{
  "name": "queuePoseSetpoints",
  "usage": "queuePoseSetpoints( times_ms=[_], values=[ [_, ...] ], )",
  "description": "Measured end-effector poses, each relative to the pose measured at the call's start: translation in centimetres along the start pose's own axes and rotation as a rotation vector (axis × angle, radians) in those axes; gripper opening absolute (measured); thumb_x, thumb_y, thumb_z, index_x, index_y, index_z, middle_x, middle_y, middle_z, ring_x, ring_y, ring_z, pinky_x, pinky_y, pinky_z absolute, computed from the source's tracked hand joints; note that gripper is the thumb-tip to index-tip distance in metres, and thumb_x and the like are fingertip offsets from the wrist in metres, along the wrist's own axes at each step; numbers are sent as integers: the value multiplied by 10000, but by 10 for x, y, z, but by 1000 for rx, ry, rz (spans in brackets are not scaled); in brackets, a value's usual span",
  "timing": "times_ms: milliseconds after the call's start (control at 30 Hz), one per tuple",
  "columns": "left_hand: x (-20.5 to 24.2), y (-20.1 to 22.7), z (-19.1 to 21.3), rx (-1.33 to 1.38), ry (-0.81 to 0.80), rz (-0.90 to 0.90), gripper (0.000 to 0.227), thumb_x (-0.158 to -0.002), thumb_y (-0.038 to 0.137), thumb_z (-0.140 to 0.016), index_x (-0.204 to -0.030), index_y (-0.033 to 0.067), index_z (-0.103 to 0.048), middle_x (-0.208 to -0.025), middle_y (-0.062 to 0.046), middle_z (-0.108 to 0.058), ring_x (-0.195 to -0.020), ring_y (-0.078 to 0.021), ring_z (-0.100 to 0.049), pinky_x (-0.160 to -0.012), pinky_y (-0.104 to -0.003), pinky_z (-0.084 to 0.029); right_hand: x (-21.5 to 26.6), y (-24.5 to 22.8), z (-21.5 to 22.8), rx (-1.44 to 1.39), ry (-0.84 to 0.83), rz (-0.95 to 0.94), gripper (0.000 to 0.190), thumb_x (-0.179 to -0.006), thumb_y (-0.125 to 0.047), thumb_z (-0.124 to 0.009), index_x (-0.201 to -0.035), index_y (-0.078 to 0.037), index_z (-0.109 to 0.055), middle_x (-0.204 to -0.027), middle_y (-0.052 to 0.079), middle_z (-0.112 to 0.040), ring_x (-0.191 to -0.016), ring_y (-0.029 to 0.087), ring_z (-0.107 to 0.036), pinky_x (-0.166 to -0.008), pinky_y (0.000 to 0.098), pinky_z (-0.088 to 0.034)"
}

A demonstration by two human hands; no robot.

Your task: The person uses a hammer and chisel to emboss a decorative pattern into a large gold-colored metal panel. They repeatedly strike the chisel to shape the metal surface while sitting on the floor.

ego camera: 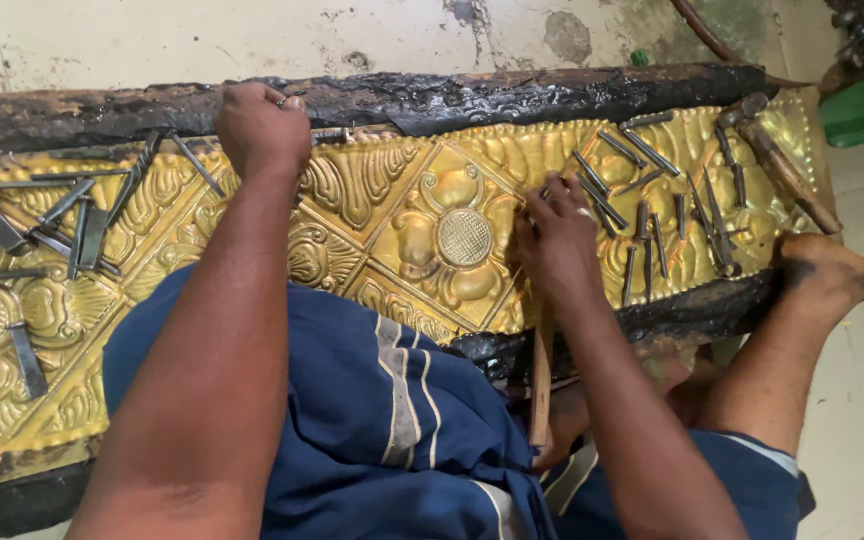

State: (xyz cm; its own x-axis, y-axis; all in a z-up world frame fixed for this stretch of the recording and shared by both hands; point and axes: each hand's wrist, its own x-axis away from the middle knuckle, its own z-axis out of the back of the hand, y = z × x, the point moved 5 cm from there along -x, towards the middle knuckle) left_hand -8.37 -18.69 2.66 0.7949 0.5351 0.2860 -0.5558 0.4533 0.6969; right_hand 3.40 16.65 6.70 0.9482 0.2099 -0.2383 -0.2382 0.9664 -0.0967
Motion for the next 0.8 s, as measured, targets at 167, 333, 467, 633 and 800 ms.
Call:
queuePoseSetpoints(
  times_ms=[167, 333, 467, 633, 800],
  values=[
    [25, 23, -10, 290, -148, -145, 212, -829, 53, -772, -1029, 120, -746, -1009, -77, -747, -832, -137, -752, -673, -231, -624, 93, -23, 41, -78, 58, -302, 562, -952, -245, -755, -1447, -41, -584, -1421, 317, -503, -1281, 459, -536, -1024, 533, -502],
    [53, 65, -62, 302, -550, -227, 270, -831, 23, -770, -1079, 121, -729, -1028, -95, -748, -807, -140, -752, -663, -235, -619, 166, -22, 21, -576, -224, -930, 726, -852, -212, -751, -1516, -87, -486, -885, 152, -667, -704, 244, -610, -602, 398, -460],
    [64, 78, -93, 161, -549, -346, 219, -805, 109, -838, -1005, 124, -751, -1003, -57, -748, -837, -126, -722, -732, -277, -638, 180, -13, 32, -1172, -294, -1247, 486, -957, -144, -667, -1407, 24, -595, -662, 41, -577, -436, 107, -485, -376, 248, -361],
    [64, 82, -117, -85, -605, -559, 204, -814, 219, -846, -997, 181, -765, -1007, 8, -747, -890, -121, -705, -838, -329, -583, 170, -19, 68, -1155, -143, -1114, 545, -946, -86, -613, -1473, 5, -505, -725, 43, -620, -515, 79, -536, -396, 228, -404],
    [68, 87, -111, -171, -717, -558, 268, -828, 237, -830, -1078, 204, -739, -980, 12, -754, -874, -132, -709, -812, -326, -591, 116, -41, 79, -1025, -221, -977, 632, -967, -134, -560, -1579, -157, -401, -680, 22, -583, -425, 89, -494, -325, 228, -362]
  ],
)
